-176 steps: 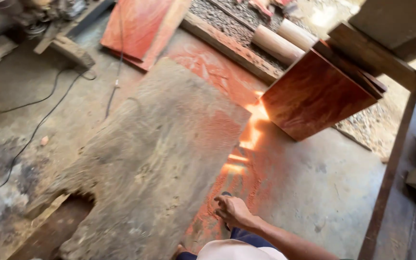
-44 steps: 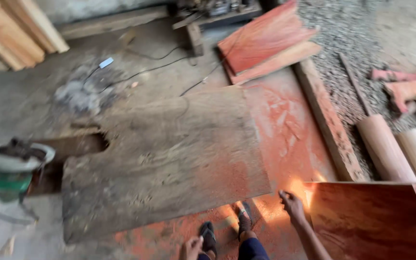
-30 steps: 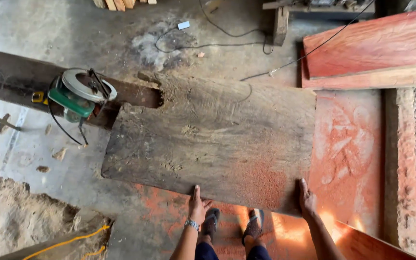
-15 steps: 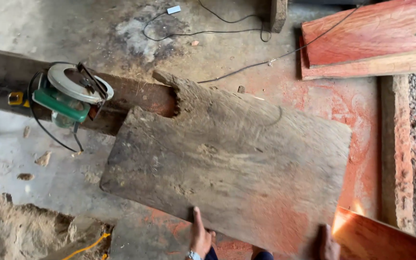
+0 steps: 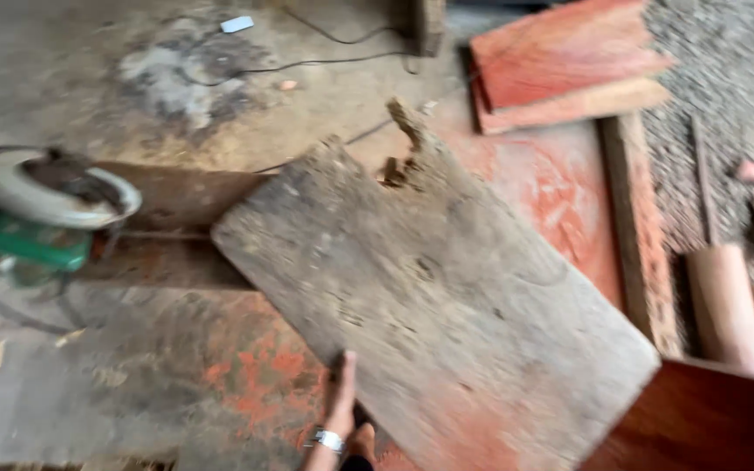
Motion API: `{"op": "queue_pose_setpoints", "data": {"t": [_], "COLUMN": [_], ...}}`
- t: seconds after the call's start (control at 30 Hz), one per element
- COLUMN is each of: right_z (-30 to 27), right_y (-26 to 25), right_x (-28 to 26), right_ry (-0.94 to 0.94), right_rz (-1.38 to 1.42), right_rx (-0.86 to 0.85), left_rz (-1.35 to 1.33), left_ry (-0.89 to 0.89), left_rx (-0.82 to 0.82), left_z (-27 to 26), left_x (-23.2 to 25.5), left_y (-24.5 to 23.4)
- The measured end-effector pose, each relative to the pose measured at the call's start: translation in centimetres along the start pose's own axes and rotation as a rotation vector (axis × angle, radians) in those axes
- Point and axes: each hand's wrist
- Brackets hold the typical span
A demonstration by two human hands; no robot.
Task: Measuring and cutting a wooden slab with a circular saw for furniture construction.
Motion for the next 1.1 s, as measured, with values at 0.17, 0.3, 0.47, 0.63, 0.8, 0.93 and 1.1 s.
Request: {"op": "queue_pose_setpoints", "data": {"t": [0.17, 0.3, 0.47, 0.63, 0.8, 0.93, 1.1], "right_z": [-2.3, -2.7, 1.5, 8.9, 16.9, 22.4, 22.8], "right_y": [14.4, 16.7, 7.2, -5.6, -7.2, -0.9, -0.8], "right_x": [29.4, 36.0, 32.0, 18.6, 10.3, 8.5, 16.8], "right_ry": [0.272, 0.435, -0.137, -0.206, -0.735, -0.515, -0.581], "right_rz": [0.377, 0.340, -0.310, -0.450, -0.660, -0.709, -0.923], "right_rx": [0.237, 0.094, -0.987, -0.032, 0.265, -0.072, -0.026], "left_rz": [0.762, 0.268, -0.029, -0.416, -0.486, -0.841, -0.767], "left_ry": [0.443, -0.123, -0.301, -0.195, -0.357, -0.401, -0.288], "left_rx": [-0.283, -0.193, -0.157, -0.255, -0.014, -0.022, 0.003], "left_z": [-1.6, -7.5, -10.6, -9.6, -15.5, -13.3, -10.8], "left_x": [-7.6, -11.1, -5.4, -10.6, -15.9, -19.8, -14.9], "left_y": [-6.5, -4.5, -4.4, -7.4, -4.7, -4.3, -7.9]}}
Point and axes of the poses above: each hand's wrist, its own z-axis towards the middle knuckle, its own y-axis out of the palm, x = y × z, and after that the axes turned 3 degrees about -y, right-handed
